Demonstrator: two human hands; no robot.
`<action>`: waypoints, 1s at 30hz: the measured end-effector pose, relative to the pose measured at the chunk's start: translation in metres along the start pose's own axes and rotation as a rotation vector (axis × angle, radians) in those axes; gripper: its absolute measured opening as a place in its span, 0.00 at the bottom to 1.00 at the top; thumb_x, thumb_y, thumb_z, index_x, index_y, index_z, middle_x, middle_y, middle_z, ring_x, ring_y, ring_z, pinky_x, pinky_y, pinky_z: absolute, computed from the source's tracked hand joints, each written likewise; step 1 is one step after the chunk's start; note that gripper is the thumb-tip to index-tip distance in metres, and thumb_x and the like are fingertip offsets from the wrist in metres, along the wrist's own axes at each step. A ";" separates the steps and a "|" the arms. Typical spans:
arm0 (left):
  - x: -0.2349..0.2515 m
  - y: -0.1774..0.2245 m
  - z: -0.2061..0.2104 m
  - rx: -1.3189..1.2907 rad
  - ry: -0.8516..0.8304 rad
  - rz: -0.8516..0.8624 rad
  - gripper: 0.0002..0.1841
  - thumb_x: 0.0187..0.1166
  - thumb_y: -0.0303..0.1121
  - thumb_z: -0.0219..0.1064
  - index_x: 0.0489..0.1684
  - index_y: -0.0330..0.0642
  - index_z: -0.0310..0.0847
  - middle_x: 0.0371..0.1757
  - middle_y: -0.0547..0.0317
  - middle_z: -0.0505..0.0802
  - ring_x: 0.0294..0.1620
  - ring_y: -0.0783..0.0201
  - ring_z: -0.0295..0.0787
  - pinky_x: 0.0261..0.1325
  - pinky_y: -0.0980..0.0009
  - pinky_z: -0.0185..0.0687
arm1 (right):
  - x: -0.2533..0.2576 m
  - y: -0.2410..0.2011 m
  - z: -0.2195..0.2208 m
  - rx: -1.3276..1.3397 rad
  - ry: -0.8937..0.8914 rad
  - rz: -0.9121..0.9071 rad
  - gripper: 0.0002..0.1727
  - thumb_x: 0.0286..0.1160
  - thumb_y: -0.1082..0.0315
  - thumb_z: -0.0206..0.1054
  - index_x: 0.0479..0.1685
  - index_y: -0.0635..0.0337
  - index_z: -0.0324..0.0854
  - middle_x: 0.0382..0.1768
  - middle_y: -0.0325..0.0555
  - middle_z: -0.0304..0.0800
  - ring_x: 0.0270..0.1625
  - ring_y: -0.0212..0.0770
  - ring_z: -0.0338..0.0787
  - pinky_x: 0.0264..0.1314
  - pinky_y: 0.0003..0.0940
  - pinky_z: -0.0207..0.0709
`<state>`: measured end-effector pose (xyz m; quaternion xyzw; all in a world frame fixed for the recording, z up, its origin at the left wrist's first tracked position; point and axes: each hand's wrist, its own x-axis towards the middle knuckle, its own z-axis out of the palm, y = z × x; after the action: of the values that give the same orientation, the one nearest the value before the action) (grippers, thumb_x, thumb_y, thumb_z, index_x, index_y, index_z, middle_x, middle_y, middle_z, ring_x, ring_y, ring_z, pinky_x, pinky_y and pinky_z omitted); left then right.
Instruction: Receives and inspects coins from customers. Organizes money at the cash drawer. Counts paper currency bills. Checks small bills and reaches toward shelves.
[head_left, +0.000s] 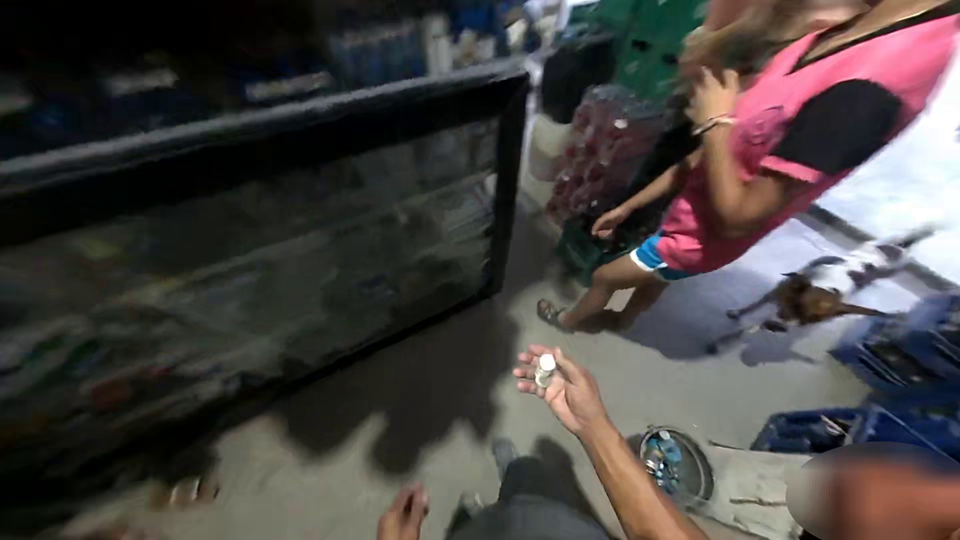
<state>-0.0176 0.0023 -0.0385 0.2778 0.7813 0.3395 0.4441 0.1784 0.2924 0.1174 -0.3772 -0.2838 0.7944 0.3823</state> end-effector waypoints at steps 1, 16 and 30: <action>-0.003 0.018 -0.001 -0.026 0.068 0.112 0.17 0.87 0.33 0.61 0.64 0.27 0.82 0.47 0.43 0.94 0.43 0.54 0.94 0.54 0.53 0.91 | -0.004 0.010 0.013 0.002 -0.056 0.028 0.26 0.96 0.63 0.33 0.68 0.71 0.73 0.53 0.57 0.93 0.47 0.51 0.96 0.48 0.46 0.92; -0.030 0.199 -0.019 -0.337 0.620 0.646 0.13 0.79 0.31 0.72 0.50 0.28 0.86 0.41 0.55 0.95 0.38 0.73 0.93 0.44 0.76 0.92 | -0.026 0.062 0.141 -0.106 -0.607 0.094 0.17 0.90 0.71 0.47 0.66 0.71 0.74 0.60 0.60 0.92 0.60 0.54 0.95 0.65 0.45 0.89; -0.017 0.220 -0.006 -0.739 0.840 0.655 0.12 0.82 0.26 0.66 0.56 0.26 0.80 0.38 0.59 0.95 0.34 0.69 0.93 0.40 0.71 0.94 | 0.005 0.051 0.145 -0.306 -1.053 0.008 0.28 0.94 0.59 0.50 0.76 0.77 0.71 0.69 0.61 0.87 0.71 0.52 0.88 0.74 0.44 0.83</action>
<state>0.0136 0.1230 0.1431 0.1743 0.5947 0.7838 0.0405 0.0376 0.2454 0.1584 0.0191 -0.5478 0.8268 0.1263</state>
